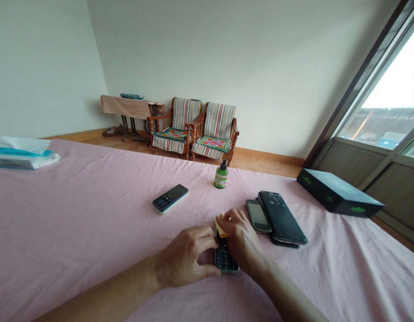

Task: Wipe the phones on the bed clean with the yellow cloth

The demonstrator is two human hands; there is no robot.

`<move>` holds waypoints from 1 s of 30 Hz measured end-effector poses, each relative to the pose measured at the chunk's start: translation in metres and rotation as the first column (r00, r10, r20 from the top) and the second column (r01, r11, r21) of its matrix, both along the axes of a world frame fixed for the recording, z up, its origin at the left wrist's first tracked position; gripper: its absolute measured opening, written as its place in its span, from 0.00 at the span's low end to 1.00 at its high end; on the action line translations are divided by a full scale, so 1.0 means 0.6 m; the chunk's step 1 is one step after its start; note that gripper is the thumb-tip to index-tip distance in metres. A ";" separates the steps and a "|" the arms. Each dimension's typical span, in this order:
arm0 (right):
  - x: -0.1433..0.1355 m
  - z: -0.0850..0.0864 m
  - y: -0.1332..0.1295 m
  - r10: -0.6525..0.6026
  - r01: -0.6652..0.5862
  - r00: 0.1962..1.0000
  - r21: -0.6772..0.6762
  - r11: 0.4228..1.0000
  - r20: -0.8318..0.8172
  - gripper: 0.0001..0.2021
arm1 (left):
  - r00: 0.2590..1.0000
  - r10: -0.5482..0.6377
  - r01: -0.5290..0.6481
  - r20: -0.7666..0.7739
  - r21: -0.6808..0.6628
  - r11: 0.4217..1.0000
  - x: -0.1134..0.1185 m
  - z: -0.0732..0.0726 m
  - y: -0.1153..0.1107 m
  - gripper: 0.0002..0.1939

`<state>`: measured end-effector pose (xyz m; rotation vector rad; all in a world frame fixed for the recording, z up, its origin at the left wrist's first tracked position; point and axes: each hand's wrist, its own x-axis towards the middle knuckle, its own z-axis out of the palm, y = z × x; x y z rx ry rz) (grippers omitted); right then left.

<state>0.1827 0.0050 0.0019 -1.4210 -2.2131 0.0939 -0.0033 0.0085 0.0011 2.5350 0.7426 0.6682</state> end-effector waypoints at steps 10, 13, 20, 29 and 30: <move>-0.006 0.000 -0.018 -0.015 0.015 1.000 -0.050 0.999 0.004 0.11 | 0.997 -0.060 0.061 0.043 -0.013 0.998 0.002 0.006 -0.001 0.22; -0.008 0.000 -0.005 -0.052 0.052 0.997 -0.008 0.999 0.061 0.07 | 0.996 -0.064 0.065 0.062 -0.017 0.998 0.003 0.005 -0.001 0.21; -0.008 0.000 -0.005 -0.243 0.252 0.960 -0.052 0.966 0.139 0.10 | 0.999 -0.010 0.011 0.044 -0.013 1.000 0.007 0.004 -0.003 0.16; -0.009 -0.005 0.001 -0.082 0.082 0.992 0.005 0.997 0.099 0.08 | 0.996 -0.021 0.024 0.081 -0.026 0.999 0.010 0.004 -0.007 0.18; -0.009 -0.004 0.000 -0.106 0.106 0.988 0.003 0.994 0.113 0.08 | 0.997 -0.012 0.014 0.070 -0.029 0.999 0.010 0.003 -0.007 0.18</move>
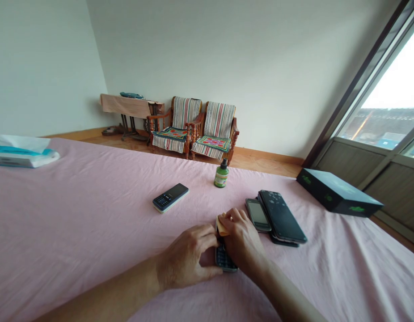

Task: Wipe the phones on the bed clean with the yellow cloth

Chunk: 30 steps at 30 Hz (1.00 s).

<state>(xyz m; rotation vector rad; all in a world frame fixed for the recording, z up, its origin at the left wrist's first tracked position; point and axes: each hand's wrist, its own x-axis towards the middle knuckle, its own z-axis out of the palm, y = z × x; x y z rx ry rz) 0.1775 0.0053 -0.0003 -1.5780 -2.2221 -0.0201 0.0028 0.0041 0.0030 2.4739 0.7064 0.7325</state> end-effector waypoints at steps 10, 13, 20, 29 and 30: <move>-0.008 -0.005 0.008 0.051 -0.050 0.998 0.034 0.998 -0.048 0.07 | 1.000 0.008 -0.008 0.006 0.015 1.000 0.001 0.001 -0.002 0.16; -0.001 -0.010 0.010 0.113 -0.110 0.982 0.029 0.994 -0.154 0.08 | 1.000 -0.007 0.007 0.003 0.004 1.000 0.001 0.003 -0.002 0.18; 0.022 -0.014 0.004 0.058 -0.013 0.942 0.137 0.991 -0.331 0.16 | 1.000 0.022 -0.022 -0.021 0.023 1.000 0.000 0.001 0.000 0.16; 0.023 0.002 0.000 0.063 -0.059 0.998 0.197 0.979 -0.014 0.13 | 0.999 0.019 -0.018 -0.044 0.013 1.000 -0.001 0.005 -0.001 0.16; 0.023 0.003 -0.001 0.059 -0.056 0.998 0.181 0.982 -0.009 0.13 | 0.999 0.015 -0.015 -0.044 0.008 1.000 -0.001 0.006 -0.002 0.16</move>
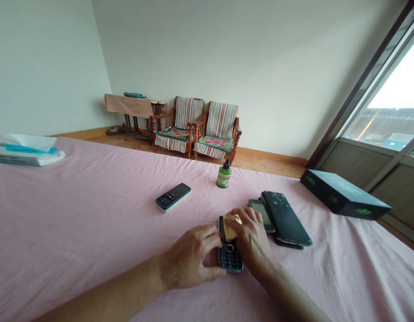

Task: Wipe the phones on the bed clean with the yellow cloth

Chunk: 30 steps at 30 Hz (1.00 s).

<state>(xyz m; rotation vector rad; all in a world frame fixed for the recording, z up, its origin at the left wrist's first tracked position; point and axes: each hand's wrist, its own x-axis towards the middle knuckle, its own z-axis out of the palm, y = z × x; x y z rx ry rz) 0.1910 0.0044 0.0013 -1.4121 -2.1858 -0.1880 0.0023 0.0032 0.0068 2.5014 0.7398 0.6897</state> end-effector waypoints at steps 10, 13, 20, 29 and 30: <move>-0.004 -0.006 -0.003 0.000 -0.020 0.993 -0.170 0.985 -0.117 0.11 | 1.000 0.004 -0.004 -0.003 -0.001 1.000 0.001 -0.001 0.000 0.17; -0.012 -0.006 0.004 0.011 -0.030 0.993 -0.165 0.986 -0.115 0.07 | 1.000 0.012 -0.012 -0.008 0.018 1.000 0.000 -0.002 0.000 0.16; -0.007 0.006 -0.011 0.138 -0.176 0.974 -0.212 0.961 -0.180 0.12 | 0.999 0.039 -0.038 0.006 -0.042 0.998 0.001 0.000 -0.003 0.25; -0.005 0.015 -0.030 0.193 -0.268 0.943 -0.280 0.922 -0.271 0.17 | 0.989 0.125 -0.130 -0.077 -0.062 0.990 0.001 -0.023 0.019 0.52; -0.007 0.015 -0.030 0.180 -0.253 0.947 -0.271 0.929 -0.268 0.17 | 0.987 0.114 -0.122 -0.110 -0.064 0.991 0.001 -0.024 0.021 0.52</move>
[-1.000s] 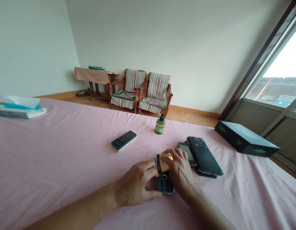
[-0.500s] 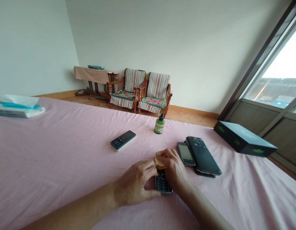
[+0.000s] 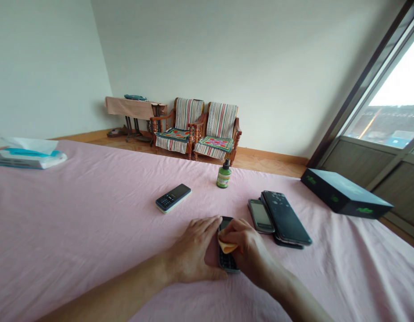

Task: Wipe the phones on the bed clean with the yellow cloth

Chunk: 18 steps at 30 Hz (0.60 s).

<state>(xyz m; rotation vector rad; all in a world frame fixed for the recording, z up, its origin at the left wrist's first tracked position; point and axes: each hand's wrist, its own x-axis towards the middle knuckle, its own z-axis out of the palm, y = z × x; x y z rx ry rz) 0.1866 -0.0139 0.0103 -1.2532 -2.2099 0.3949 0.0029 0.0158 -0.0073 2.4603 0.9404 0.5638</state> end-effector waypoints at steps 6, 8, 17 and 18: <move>0.010 0.022 -0.008 0.054 -0.050 0.995 -0.043 0.998 0.085 0.16 | 0.996 0.006 -0.006 -0.091 -0.001 1.000 -0.003 0.001 0.001 0.51; 0.017 0.029 -0.009 0.032 -0.025 0.994 -0.066 0.998 0.105 0.16 | 0.996 0.010 -0.010 -0.089 0.004 1.000 -0.005 0.001 0.000 0.51; 0.004 0.016 -0.008 0.068 -0.070 0.997 -0.068 0.995 -0.033 0.18 | 0.999 0.011 -0.010 -0.049 0.022 1.000 -0.003 0.001 0.001 0.50; 0.007 0.017 -0.009 0.068 -0.071 0.997 -0.082 0.994 -0.031 0.17 | 0.999 0.009 -0.008 -0.046 0.023 1.000 -0.004 0.001 0.001 0.50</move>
